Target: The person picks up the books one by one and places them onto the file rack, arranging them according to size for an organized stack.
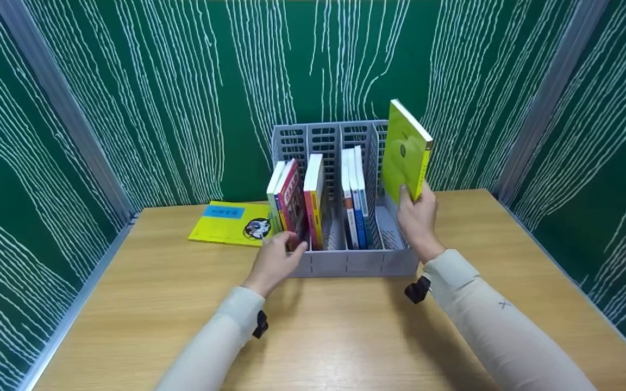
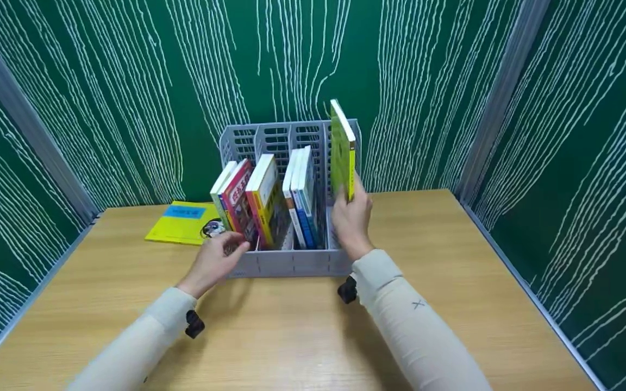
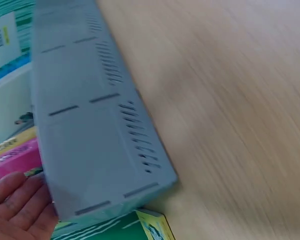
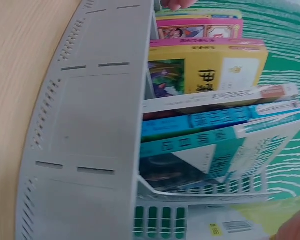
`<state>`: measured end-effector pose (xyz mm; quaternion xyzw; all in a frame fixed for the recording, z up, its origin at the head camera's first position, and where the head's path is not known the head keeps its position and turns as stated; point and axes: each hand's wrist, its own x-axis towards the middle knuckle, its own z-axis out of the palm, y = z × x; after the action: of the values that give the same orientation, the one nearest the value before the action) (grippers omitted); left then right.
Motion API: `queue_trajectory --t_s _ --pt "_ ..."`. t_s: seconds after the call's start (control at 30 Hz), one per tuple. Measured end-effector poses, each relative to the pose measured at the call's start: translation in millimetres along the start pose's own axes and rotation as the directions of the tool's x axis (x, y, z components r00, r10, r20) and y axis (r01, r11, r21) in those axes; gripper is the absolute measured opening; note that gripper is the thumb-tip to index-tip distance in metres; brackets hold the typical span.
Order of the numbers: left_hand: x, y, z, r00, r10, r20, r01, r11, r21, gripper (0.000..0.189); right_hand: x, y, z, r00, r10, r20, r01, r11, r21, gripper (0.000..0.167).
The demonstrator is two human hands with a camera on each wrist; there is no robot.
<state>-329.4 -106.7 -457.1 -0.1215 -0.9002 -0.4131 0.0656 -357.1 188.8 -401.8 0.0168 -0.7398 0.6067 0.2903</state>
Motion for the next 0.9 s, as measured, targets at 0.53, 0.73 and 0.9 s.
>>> queue_trajectory --t_s 0.53,0.73,0.9 --pt "6.8 -9.3 16.5 0.989 0.122 0.087 -0.146 0.914 0.379 0.026 13.0 33 18 0.98 0.178 0.085 -0.177 0.984 -0.021 0.045" --pt "8.3 -11.9 15.2 0.98 0.187 0.071 -0.199 0.889 0.413 0.027 18.9 46 21 0.961 0.24 0.138 -0.235 0.971 -0.052 0.047" --pt "10.5 -11.7 15.7 0.983 0.155 0.097 -0.181 0.898 0.402 0.029 21.8 52 23 0.938 0.287 0.193 -0.267 0.956 -0.124 0.049"
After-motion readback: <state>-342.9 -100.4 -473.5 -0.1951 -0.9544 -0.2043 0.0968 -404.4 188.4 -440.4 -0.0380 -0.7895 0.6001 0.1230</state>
